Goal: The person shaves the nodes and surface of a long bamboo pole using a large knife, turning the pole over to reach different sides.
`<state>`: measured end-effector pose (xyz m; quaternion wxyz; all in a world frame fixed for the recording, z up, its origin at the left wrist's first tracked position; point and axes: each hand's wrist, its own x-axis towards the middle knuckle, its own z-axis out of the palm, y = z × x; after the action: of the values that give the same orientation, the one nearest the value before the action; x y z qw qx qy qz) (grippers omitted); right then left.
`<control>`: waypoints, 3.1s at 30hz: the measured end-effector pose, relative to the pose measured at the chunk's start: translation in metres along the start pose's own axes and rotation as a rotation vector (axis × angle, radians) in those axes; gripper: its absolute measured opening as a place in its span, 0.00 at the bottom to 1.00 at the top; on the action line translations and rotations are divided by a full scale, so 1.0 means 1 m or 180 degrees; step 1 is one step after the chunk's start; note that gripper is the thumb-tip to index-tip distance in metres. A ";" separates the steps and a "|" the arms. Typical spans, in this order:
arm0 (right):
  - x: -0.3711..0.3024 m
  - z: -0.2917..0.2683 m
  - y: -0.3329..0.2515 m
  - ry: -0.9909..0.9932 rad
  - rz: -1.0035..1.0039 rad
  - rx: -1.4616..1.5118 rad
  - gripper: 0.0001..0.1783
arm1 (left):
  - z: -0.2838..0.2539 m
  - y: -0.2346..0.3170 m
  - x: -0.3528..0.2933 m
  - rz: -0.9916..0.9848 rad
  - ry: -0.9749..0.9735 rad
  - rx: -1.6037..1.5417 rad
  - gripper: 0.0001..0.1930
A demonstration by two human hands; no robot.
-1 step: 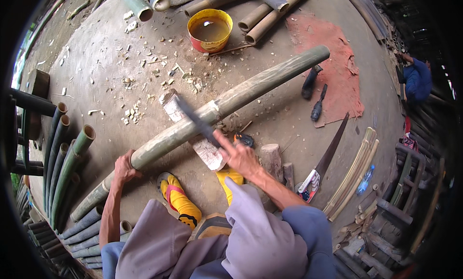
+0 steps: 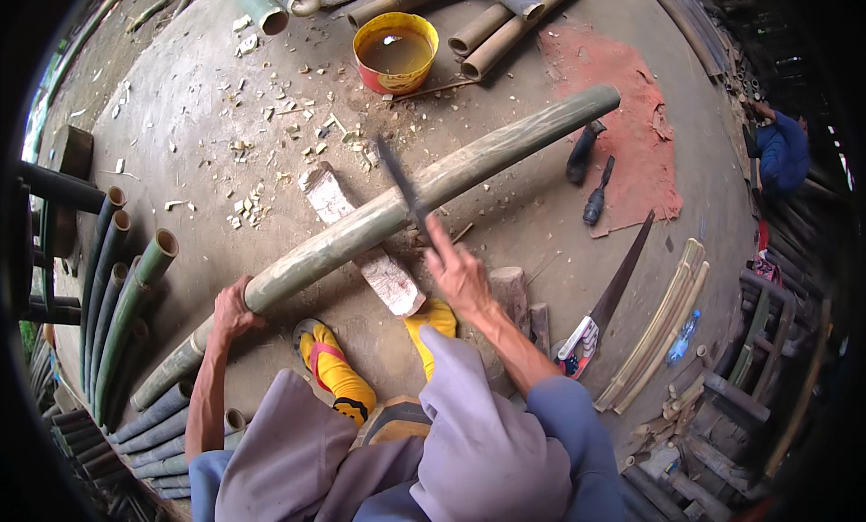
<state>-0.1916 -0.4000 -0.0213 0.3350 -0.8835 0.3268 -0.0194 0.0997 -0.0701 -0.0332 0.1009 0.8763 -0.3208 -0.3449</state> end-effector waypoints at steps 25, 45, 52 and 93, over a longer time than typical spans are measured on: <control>0.029 -0.027 0.024 -0.1335 0.1491 0.2891 0.14 | 0.004 0.014 0.006 0.0018 0.0209 0.0135 0.31; 0.022 -0.013 0.026 -0.0918 0.1141 0.2701 0.19 | -0.007 0.027 -0.002 0.0242 0.0191 0.0225 0.33; 0.017 -0.017 0.035 -0.0765 0.1242 0.2877 0.19 | -0.011 0.055 -0.036 -0.0015 0.0089 0.0162 0.32; -0.073 -0.057 0.047 -0.1045 0.1259 0.1264 0.19 | 0.065 0.042 -0.074 -0.0189 0.0190 0.0381 0.28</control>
<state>-0.2898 -0.4163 0.0078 0.5463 -0.7116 0.4236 0.1255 -0.0058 -0.0535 -0.0249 0.0475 0.8998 -0.3116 -0.3016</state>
